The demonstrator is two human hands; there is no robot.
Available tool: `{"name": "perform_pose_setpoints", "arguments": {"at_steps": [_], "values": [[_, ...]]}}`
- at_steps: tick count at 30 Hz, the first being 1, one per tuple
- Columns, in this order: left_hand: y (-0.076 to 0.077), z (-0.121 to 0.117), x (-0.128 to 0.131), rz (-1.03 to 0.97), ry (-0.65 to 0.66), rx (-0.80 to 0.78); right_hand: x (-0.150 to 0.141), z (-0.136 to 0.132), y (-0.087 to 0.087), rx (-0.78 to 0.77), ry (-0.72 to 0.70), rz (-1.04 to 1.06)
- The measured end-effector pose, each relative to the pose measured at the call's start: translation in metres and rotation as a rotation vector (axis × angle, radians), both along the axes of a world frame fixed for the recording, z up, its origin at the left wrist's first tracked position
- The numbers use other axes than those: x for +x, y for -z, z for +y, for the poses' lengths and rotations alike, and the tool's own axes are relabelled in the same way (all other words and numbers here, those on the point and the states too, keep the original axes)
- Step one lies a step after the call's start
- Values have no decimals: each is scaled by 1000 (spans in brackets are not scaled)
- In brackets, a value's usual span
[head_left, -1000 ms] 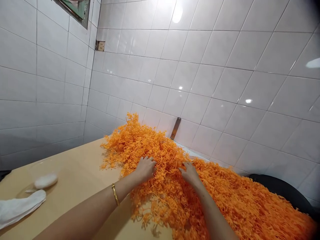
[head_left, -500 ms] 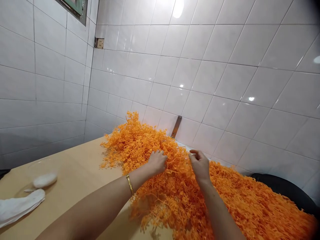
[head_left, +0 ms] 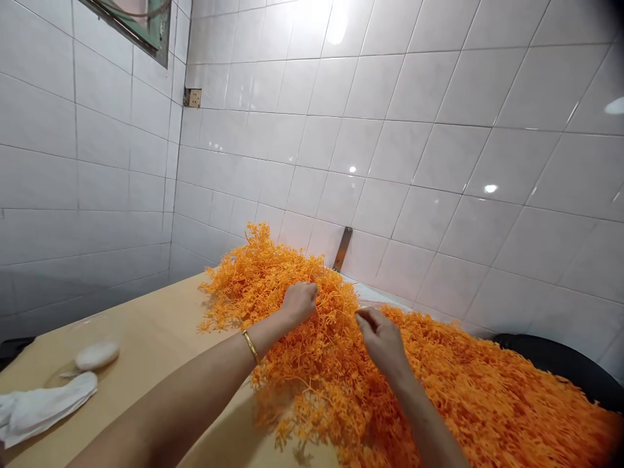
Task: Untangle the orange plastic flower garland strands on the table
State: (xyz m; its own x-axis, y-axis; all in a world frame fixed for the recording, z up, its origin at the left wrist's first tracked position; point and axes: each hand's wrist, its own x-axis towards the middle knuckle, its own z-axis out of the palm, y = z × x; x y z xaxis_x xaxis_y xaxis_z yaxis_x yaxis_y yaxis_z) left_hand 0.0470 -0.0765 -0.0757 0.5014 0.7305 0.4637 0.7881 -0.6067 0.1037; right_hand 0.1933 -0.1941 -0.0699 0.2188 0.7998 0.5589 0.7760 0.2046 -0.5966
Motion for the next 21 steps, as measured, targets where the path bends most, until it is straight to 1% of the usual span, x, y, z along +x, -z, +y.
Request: {"name": "perform_pose_setpoints", "arguments": {"at_steps": [3, 6, 8, 10, 12, 14, 18, 20, 21], "values": [[-11, 18, -13, 11, -15, 61, -33, 7, 14, 1, -70, -183], [-15, 33, -23, 56, 11, 71, -59, 15, 25, -21, -137, -360], [-16, 40, -27, 68, 17, 65, -70, 22, 35, -86, -156, -452], [-23, 46, -30, 52, 5, 61, -73, 28, 45, -215, -164, -491], [-37, 52, -32, 2, -29, 59, -72, 34, 54, -354, -166, -487], [-57, 59, -36, -77, -85, 62, -69, 39, 60, -437, -167, -475], [-102, 76, -52, -277, -220, 48, -64, 46, 65, -502, -182, -454], [-118, 83, -61, -352, -264, 38, -63, 49, 66, -515, -181, -444], [-123, 85, -65, -376, -271, 38, -62, 50, 67, -514, -177, -440]]}}
